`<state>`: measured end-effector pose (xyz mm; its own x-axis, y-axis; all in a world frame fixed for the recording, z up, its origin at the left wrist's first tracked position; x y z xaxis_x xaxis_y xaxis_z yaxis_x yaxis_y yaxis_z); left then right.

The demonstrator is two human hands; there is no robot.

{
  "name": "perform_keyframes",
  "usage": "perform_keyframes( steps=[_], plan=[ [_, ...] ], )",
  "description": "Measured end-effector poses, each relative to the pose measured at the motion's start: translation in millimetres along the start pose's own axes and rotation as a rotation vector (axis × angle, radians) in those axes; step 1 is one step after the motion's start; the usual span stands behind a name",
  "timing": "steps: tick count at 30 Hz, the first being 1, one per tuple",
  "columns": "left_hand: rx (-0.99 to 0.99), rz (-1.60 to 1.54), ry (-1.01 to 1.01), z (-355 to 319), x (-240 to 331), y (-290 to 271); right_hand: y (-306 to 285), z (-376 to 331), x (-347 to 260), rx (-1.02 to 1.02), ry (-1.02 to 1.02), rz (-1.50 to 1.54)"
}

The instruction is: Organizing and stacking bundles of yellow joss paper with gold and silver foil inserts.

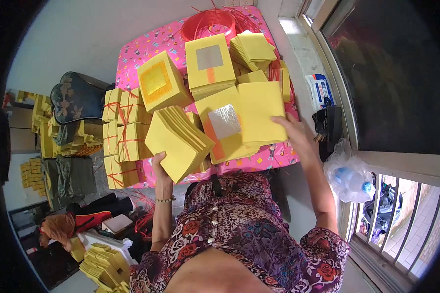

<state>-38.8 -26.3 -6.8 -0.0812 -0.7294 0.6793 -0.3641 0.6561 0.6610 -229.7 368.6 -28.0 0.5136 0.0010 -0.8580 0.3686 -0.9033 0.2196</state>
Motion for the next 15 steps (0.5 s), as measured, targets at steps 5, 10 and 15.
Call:
perform_keyframes(
  steps=[5, 10, 15],
  plan=[
    [-0.134, 0.028, -0.076, 24.3, 14.1, 44.6, 93.1, 26.0, 11.6, -0.208, 0.039, 0.047],
    [-0.223, 0.092, -0.271, 56.3, -5.6, 79.7, 92.2, 62.2, 64.3, -0.21, 0.079, -0.077],
    [-0.284, 0.259, -0.334, 81.4, -25.6, 101.7, 102.9, 57.8, 61.3, -0.236, 0.054, -0.068]
  ],
)
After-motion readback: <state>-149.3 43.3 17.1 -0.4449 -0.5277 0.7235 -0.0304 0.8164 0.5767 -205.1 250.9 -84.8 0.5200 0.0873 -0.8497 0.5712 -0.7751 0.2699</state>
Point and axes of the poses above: each hand's wrist, its own z-axis towards the middle knuckle, its own y-axis out of the palm, x = y × z, the point moved 8 cm from there along z, towards the middle knuckle, and after that the axes turned 11 degrees about -x, right-handed, at the moved point
